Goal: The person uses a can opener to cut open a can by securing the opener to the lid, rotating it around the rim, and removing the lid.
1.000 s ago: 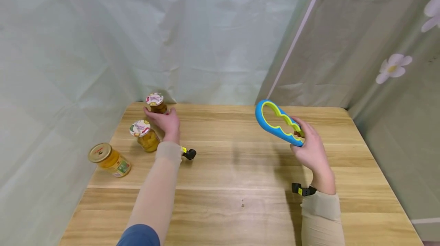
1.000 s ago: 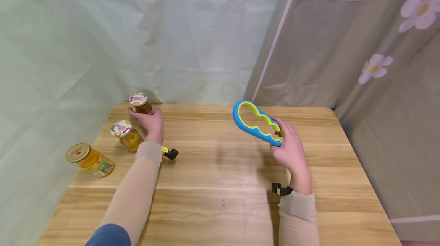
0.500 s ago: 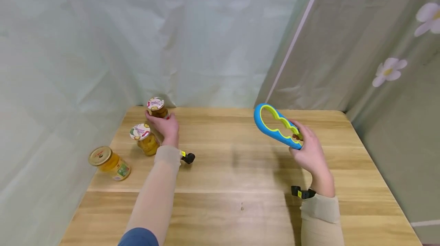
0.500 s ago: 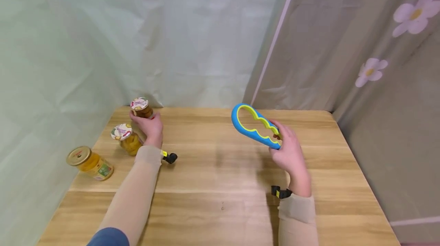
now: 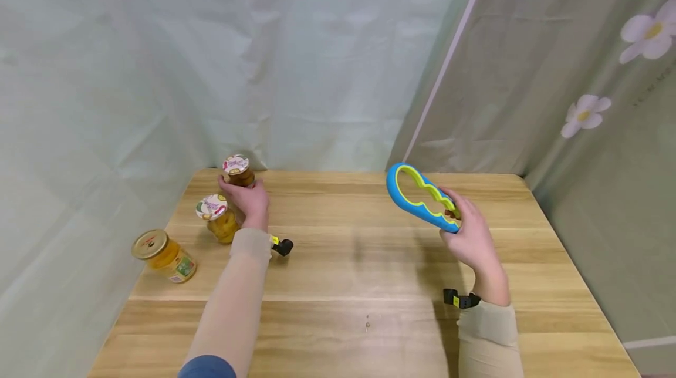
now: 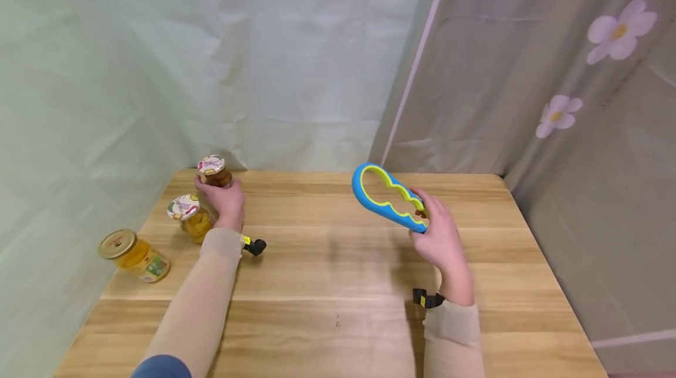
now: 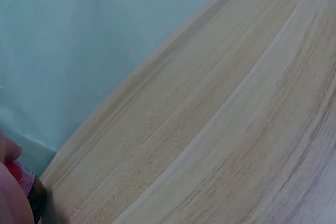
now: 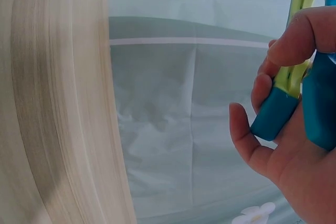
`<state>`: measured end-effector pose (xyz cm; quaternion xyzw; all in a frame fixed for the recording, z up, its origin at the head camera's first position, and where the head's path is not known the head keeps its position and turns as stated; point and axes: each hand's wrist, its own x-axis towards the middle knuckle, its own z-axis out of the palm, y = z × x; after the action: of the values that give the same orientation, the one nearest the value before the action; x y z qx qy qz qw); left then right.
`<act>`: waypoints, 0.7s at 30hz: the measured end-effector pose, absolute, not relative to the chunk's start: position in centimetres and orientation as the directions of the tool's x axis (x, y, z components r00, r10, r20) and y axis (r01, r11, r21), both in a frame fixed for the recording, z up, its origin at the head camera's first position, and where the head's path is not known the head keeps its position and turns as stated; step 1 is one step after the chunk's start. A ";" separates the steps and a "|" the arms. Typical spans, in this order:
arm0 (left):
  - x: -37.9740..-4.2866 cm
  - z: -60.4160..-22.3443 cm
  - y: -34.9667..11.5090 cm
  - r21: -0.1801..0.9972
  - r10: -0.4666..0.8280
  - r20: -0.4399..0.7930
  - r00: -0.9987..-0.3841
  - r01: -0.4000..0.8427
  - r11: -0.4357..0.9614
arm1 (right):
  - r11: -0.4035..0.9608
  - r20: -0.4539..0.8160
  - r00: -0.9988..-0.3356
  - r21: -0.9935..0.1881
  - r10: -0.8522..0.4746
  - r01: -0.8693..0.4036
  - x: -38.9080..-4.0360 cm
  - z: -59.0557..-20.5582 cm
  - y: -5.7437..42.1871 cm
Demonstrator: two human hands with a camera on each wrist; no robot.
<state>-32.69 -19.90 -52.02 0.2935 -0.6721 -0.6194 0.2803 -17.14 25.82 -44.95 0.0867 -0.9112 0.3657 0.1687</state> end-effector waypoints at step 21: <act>-33.0 -51.5 -20.8 0.992 -0.722 0.026 -0.692 -0.070 0.104 | 0.713 0.348 -0.936 -0.645 -0.046 -0.275 -17.4 -44.1 25.2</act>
<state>-33.00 -20.83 -51.51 0.2861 -0.6924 -0.6053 0.2690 -17.37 25.24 -44.09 0.0880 -0.9122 0.3687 0.1554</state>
